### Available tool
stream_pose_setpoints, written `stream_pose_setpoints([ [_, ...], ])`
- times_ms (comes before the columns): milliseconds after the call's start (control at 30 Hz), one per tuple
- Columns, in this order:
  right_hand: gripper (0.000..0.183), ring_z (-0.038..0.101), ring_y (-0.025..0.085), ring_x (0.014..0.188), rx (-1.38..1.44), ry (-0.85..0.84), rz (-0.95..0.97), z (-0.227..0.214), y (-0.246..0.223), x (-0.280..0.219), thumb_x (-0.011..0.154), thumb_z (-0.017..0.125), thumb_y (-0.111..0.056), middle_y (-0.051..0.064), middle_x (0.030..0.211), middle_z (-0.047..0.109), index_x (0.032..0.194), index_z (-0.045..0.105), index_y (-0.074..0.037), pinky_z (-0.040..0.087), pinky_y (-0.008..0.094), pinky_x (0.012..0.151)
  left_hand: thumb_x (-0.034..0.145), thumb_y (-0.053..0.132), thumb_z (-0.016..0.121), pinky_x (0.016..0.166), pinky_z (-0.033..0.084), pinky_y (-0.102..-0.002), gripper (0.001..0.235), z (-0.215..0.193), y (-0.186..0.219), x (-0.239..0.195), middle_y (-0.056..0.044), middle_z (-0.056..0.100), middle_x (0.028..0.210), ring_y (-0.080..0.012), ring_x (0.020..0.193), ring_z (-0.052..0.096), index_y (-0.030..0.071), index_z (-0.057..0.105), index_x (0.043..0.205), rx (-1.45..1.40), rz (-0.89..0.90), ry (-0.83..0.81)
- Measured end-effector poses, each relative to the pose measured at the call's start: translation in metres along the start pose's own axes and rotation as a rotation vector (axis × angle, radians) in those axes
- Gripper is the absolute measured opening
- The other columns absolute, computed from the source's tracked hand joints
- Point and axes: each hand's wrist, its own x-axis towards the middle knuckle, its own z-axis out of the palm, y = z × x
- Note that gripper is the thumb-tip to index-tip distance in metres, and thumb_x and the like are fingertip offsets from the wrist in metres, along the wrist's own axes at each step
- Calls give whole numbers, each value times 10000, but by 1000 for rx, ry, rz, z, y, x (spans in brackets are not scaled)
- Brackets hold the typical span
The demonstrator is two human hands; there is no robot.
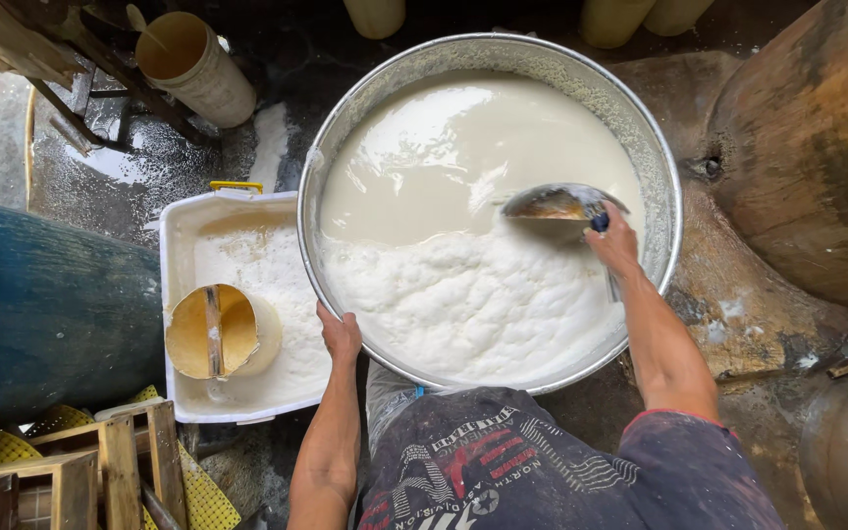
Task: The person repeatedly scoops a white liquid from a large metal basin using a ladle and pours it into a smaller blue basin. The person continues this transfer process throughout the clip.
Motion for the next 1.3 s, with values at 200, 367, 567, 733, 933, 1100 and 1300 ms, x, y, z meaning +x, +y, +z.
stream_pose_setpoints([
  [200, 776, 547, 168, 520, 511, -94, 617, -25, 18, -70, 859, 697, -67, 113, 815, 603, 1563, 373, -98, 473, 346, 432, 855, 157, 531, 946, 495, -519, 825, 5, 0, -2, -321, 684, 1127, -479, 1022, 670, 148, 178, 1600, 10, -20, 16],
  [367, 622, 522, 150, 487, 938, 1, 888, -1, 23, -109, 866, 608, 3, 61, 697, 559, 1436, 402, -138, 469, 354, 413, 860, 152, 517, 937, 503, -515, 813, 4, 6, -5, -321, 683, 1115, -476, 1003, 673, 160, 184, 1602, 15, -19, 25],
  [567, 240, 521, 145, 510, 1372, -18, 939, 57, 10, -117, 884, 576, 12, 30, 661, 519, 1100, 542, -86, 492, 349, 461, 866, 161, 517, 929, 501, -519, 811, -1, 18, -10, -324, 683, 1112, -475, 993, 677, 166, 182, 1605, 22, -76, 2],
  [733, 142, 516, 162, 507, 1607, -179, 935, 104, -10, -80, 916, 580, -34, 10, 627, 485, 1021, 506, -94, 522, 366, 491, 878, 179, 517, 932, 505, -516, 801, -7, 11, -22, -328, 685, 1116, -479, 1006, 676, 154, 180, 1604, 13, -63, -2],
  [933, 204, 510, 163, 495, 1514, -197, 893, 153, -60, -10, 892, 570, -12, 32, 622, 485, 1065, 516, -106, 492, 379, 466, 871, 176, 523, 932, 498, -520, 806, -6, 19, -19, -328, 680, 1125, -483, 1020, 672, 154, 188, 1604, 25, -84, 21],
  [1100, 521, 520, 145, 481, 1310, -302, 738, 179, -129, 46, 864, 607, 12, 44, 652, 537, 1354, 493, -125, 497, 365, 432, 867, 162, 516, 934, 498, -516, 807, -10, 21, -23, -315, 680, 1157, -475, 1033, 667, 147, 198, 1608, 21, -91, 22],
  [1300, 712, 548, 147, 507, 892, -473, 325, 184, -210, 74, 844, 732, -97, 66, 749, 635, 1503, 464, -139, 485, 347, 429, 862, 155, 519, 950, 496, -497, 801, -14, 24, -26, -285, 674, 1203, -448, 1071, 662, 162, 212, 1602, 27, -103, 24],
])
